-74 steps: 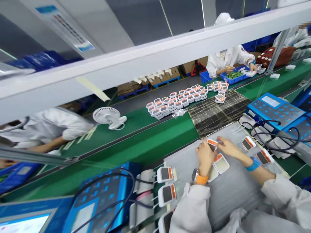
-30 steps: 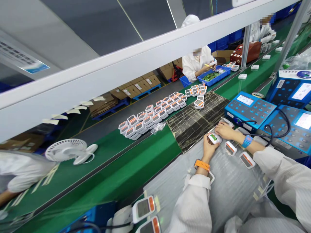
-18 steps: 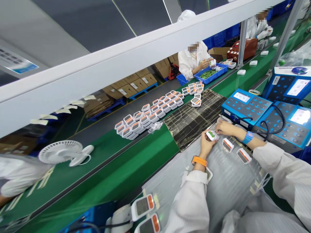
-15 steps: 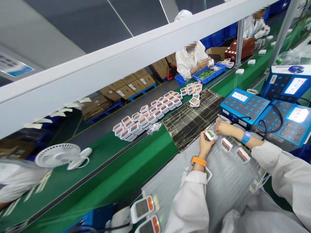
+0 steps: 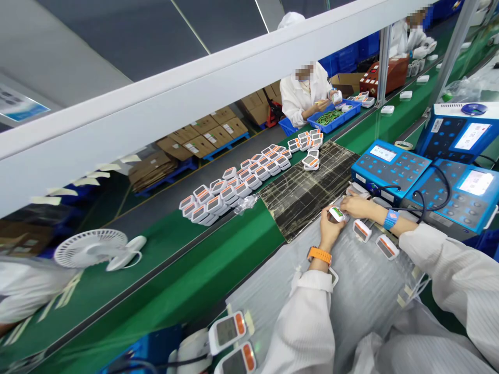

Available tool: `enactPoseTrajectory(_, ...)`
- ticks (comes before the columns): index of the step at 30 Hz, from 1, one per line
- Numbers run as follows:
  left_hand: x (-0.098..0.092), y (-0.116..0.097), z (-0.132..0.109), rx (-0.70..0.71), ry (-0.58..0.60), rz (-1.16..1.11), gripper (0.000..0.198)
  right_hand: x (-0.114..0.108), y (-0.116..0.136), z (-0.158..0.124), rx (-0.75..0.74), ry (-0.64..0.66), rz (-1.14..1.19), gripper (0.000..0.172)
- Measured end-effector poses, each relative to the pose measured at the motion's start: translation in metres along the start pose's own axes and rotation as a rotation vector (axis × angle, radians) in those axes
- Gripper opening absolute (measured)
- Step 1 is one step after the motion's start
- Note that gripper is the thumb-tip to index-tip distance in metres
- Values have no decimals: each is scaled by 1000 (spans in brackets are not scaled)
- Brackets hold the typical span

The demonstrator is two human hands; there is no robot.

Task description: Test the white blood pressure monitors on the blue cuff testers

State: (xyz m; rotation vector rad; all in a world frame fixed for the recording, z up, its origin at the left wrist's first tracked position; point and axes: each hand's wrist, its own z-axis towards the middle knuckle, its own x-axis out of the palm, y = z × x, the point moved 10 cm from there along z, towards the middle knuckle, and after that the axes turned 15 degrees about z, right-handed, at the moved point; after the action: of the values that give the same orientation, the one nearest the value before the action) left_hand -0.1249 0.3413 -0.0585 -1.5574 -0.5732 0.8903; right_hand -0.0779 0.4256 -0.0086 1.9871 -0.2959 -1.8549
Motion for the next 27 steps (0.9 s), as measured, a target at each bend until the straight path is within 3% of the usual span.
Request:
enactPoseTrajectory(9,6,-3,3,26,-28,42,81,-6,-15,-6,63,-14,74,23)
enactPoseTrajectory(14,9,-17,4,87,-70,17,93,-7,-16,-5,78,-44,41,29)
enactPoseTrajectory(17,-7,-33,-3,117,-123,142,94,-14,-23,-9,93,-90,-12,34)
enactPoseTrajectory(20,-44,-38,-35,126,-207,431,79,-38,-22,-29,17,-210,-38,35)
enactPoseTrajectory(23,-77,-14,-91,-17,-203,794,67,-71,-14,-64,3,-404,-20,31)
enactPoseTrajectory(25,-90,1,-128,-100,-179,952,66,-83,-3,-84,53,-501,3,29)
enactPoseTrajectory(27,-91,4,-154,-110,-160,1035,65,-80,14,-91,103,-487,34,29)
